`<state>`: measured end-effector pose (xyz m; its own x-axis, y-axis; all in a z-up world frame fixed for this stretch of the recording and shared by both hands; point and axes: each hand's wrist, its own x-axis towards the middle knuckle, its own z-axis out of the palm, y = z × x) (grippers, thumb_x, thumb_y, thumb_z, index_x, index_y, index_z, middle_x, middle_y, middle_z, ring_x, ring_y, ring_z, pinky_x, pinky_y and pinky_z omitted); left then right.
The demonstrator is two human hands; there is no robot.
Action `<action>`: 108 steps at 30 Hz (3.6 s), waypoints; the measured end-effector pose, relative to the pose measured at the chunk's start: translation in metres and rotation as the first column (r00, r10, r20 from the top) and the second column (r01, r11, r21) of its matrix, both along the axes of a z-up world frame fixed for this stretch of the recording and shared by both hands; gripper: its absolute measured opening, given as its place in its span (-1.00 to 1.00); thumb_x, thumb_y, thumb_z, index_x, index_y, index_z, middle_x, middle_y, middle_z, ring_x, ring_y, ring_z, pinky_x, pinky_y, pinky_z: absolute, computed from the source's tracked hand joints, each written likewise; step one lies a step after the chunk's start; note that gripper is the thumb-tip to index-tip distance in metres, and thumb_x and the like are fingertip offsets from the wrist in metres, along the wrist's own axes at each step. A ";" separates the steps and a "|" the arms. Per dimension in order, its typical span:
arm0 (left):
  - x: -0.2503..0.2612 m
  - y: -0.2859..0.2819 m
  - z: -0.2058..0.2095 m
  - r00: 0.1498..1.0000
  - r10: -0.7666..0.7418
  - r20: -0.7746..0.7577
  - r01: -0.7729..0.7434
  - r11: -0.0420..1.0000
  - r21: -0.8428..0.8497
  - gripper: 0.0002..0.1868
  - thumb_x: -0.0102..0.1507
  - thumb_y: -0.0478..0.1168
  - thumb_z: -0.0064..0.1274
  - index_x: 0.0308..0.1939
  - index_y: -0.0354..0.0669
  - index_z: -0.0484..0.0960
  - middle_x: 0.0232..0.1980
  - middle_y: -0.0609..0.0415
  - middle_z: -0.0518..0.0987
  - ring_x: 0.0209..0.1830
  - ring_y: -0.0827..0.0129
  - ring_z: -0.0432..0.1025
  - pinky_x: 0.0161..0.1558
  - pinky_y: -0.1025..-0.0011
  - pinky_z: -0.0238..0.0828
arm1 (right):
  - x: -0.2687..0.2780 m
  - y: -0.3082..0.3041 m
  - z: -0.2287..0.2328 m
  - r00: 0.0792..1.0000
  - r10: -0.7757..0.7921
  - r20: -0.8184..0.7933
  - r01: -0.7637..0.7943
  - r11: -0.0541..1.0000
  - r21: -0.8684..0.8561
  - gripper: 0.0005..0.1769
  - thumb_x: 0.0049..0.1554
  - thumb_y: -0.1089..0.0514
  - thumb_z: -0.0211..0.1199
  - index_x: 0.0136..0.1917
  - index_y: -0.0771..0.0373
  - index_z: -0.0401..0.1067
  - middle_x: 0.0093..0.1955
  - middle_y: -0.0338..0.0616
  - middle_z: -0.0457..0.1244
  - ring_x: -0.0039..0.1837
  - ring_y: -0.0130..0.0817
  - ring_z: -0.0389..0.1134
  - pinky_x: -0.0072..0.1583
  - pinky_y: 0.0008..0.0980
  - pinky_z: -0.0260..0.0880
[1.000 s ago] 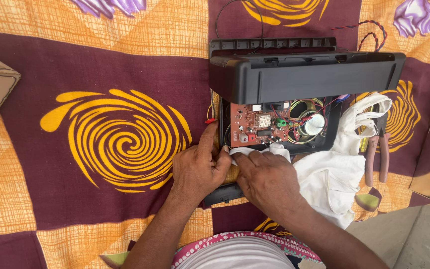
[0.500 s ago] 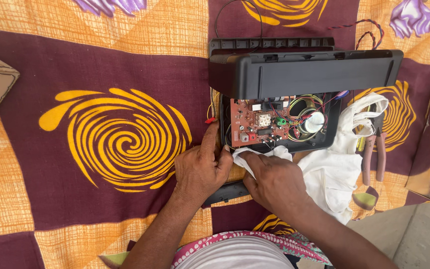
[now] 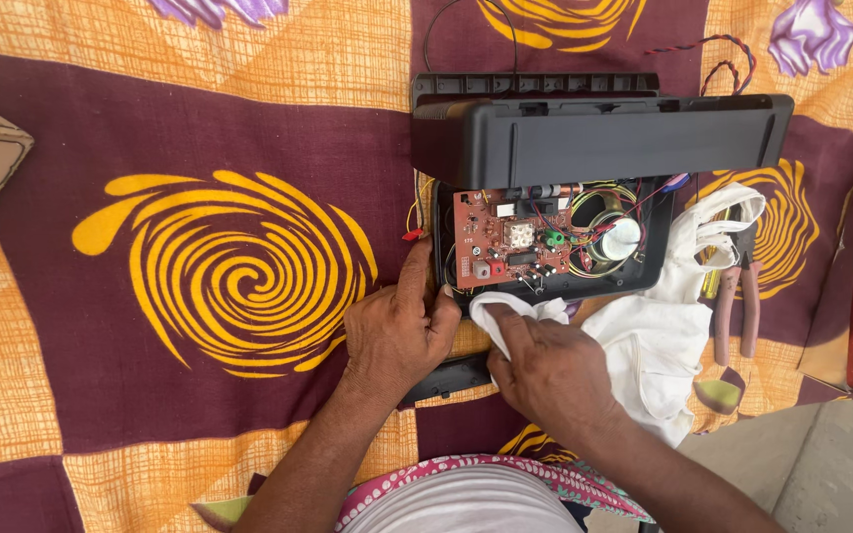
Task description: The person cleans the internal components of a disassembled portable radio using a white cloth. They then manipulate and connect wires to the circuit board, specifically focusing on the speaker and battery connections. Finally, the person closes the radio casing.
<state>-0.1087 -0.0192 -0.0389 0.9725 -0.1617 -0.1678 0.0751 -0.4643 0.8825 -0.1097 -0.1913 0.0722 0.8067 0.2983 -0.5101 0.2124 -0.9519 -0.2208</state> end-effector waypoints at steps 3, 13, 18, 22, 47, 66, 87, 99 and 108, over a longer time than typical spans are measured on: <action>-0.001 -0.001 0.002 1.000 0.010 0.003 -0.010 1.000 -0.013 -0.41 0.23 -0.24 0.08 0.32 -0.45 0.43 -0.71 0.23 0.39 -0.78 0.50 0.35 -0.70 0.44 0.25 | 0.001 -0.009 -0.004 0.997 -0.055 0.052 0.061 0.990 -0.128 -0.60 0.08 0.09 0.32 0.15 0.26 0.38 -0.24 -0.06 0.39 -0.27 -0.14 0.43 -0.23 -0.17 0.40; -0.002 -0.001 0.001 0.999 0.038 -0.004 -0.038 0.999 -0.037 -0.38 0.21 -0.24 0.11 0.33 -0.44 0.42 -0.69 0.21 0.40 -0.75 0.49 0.37 -0.67 0.43 0.27 | 0.001 -0.018 -0.016 0.961 -0.269 -0.070 0.275 0.953 0.123 -0.57 0.00 0.14 0.30 0.17 0.20 0.47 -0.16 0.06 0.43 -0.17 -0.01 0.48 -0.14 -0.12 0.48; -0.005 -0.002 0.002 0.999 0.033 -0.023 -0.033 0.999 -0.012 -0.40 0.22 -0.26 0.10 0.33 -0.44 0.43 -0.72 0.20 0.39 -0.78 0.47 0.36 -0.69 0.41 0.26 | 0.010 -0.033 -0.001 0.895 -0.391 -0.212 0.365 0.918 -0.152 -0.52 0.00 0.14 0.31 0.23 0.07 0.54 -0.17 0.06 0.45 -0.16 0.00 0.50 -0.11 -0.13 0.49; -0.003 -0.003 0.002 0.998 0.056 0.030 -0.055 0.998 -0.036 -0.40 0.22 -0.26 0.09 0.33 -0.45 0.42 -0.69 0.21 0.39 -0.74 0.49 0.36 -0.66 0.44 0.28 | 0.007 -0.031 -0.015 0.905 -0.353 -0.236 0.403 0.889 0.219 -0.57 -0.02 0.18 0.30 0.16 0.20 0.54 0.06 0.04 0.46 -0.10 -0.12 0.56 -0.07 -0.28 0.56; 0.001 -0.001 0.004 1.000 0.006 0.016 -0.007 1.000 0.011 -0.39 0.20 -0.26 0.10 0.33 -0.43 0.44 -0.70 0.21 0.40 -0.76 0.47 0.35 -0.67 0.40 0.25 | 0.012 -0.003 -0.010 0.917 -0.027 -0.397 -0.011 0.996 -0.092 -0.37 0.06 0.05 0.27 0.40 0.11 0.31 -0.32 0.02 0.41 -0.24 -0.04 0.47 -0.11 -0.11 0.45; -0.007 -0.005 0.005 0.998 0.041 0.055 -0.041 0.999 0.003 -0.41 0.21 -0.31 0.11 0.33 -0.42 0.44 -0.68 0.20 0.42 -0.73 0.47 0.38 -0.65 0.42 0.29 | -0.005 -0.039 -0.019 0.987 -0.154 -0.037 0.155 0.900 0.406 -0.50 0.04 0.15 0.25 0.29 0.12 0.44 0.10 0.02 0.44 -0.09 -0.04 0.53 0.05 -0.06 0.50; -0.011 -0.009 -0.003 0.993 -0.013 0.119 0.007 0.999 0.047 -0.43 0.22 -0.35 0.08 0.31 -0.50 0.42 -0.67 0.17 0.45 -0.73 0.49 0.37 -0.65 0.48 0.30 | 0.031 -0.059 0.000 0.834 -0.174 -0.523 0.345 0.905 0.250 -0.38 0.02 0.18 0.24 0.39 0.11 0.39 0.21 0.02 0.42 -0.14 -0.08 0.53 -0.01 -0.24 0.50; -0.011 -0.009 -0.003 0.996 -0.009 0.088 0.006 0.999 0.035 -0.42 0.21 -0.36 0.06 0.33 -0.50 0.41 -0.68 0.17 0.44 -0.72 0.49 0.40 -0.64 0.45 0.33 | 0.025 -0.049 -0.009 0.765 -0.042 -0.642 -0.018 0.996 -0.087 -0.30 0.23 -0.03 0.21 0.62 -0.08 0.23 -0.27 0.10 0.46 -0.18 -0.03 0.47 0.05 -0.14 0.48; -0.011 -0.008 0.002 0.991 -0.020 0.134 0.008 0.996 0.089 -0.43 0.24 -0.28 0.08 0.32 -0.46 0.44 -0.68 0.20 0.40 -0.73 0.50 0.35 -0.65 0.45 0.29 | 0.003 -0.068 -0.019 0.999 -0.010 0.047 -0.009 0.920 0.392 -0.68 0.10 0.13 0.34 0.15 0.14 0.56 -0.04 -0.09 0.46 -0.19 -0.20 0.49 -0.15 -0.25 0.49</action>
<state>-0.1197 -0.0275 -0.0366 0.9849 -0.1657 -0.0493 -0.0489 -0.5408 0.8397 -0.1071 -0.2589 0.0535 0.8273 0.4660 -0.3137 0.2311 -0.7914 -0.5659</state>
